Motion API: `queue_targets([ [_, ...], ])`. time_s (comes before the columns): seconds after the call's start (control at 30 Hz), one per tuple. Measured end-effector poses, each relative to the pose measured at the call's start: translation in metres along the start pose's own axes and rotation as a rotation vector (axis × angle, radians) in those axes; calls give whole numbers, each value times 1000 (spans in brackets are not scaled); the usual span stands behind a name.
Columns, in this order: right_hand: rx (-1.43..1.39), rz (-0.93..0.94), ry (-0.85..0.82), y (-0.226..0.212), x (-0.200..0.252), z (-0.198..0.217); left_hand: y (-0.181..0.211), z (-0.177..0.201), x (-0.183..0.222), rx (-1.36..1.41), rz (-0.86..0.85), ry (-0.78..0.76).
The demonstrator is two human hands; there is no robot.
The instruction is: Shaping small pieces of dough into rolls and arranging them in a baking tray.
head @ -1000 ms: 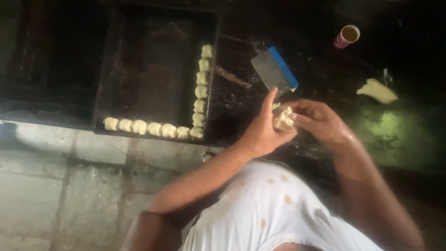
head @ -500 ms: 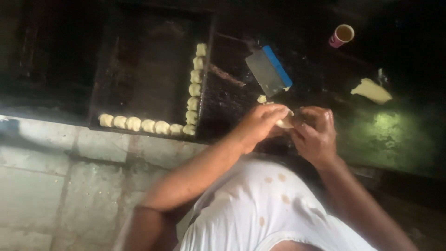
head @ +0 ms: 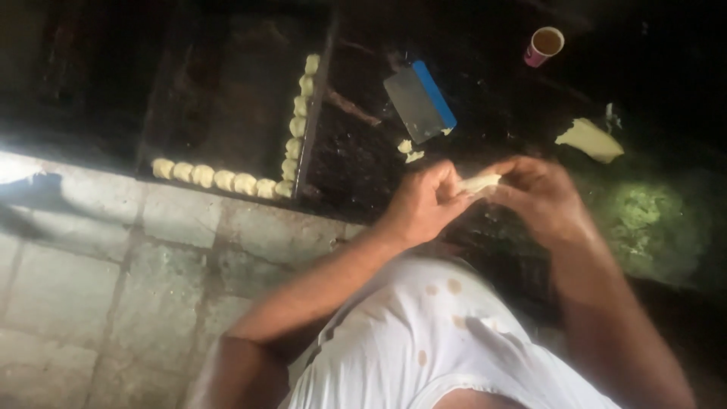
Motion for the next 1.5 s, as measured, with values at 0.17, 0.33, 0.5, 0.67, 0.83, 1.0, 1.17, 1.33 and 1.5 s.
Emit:
queue_targets([
  [0.17, -75, 148, -79, 5, 5, 17, -1, -15, 3, 67, 33, -47],
  [0.33, -613, 276, -457, -29, 20, 6, -49, -26, 18, -208, 313, -310],
  [0.5, -132, 10, -10, -84, 7, -21, -90, -9, 33, 81, 215, -52],
  [0.67, 394, 60, 101, -33, -14, -26, -69, 11, 24, 166, 245, -29],
  [0.83, 214, 83, -24, -23, -18, -69, -58, 26, 25, -25, 241, -53],
  [1.0, 826, 678, 214, -36, 11, -97, -72, 40, 32, 302, 426, -56],
  [1.17, 919, 955, 204, -79, 19, -142, -83, 58, 30, 928, 461, 19],
  [1.33, 997, 1099, 242, -82, 9, -160, -91, 74, 32, 1013, 517, -17],
  [1.5, 1033, 946, 199, -99, -35, -182, -69, 152, 33, 290, 164, 130],
])
Point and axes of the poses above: each hand's wrist, its own x-axis away from the middle knuckle, its own z-axis out of the back of the hand, y = z × x, the point moved 9 cm from there along -x, towards the middle knuckle, and after that the axes turned 1 degree about z, right-handed, at the moved point
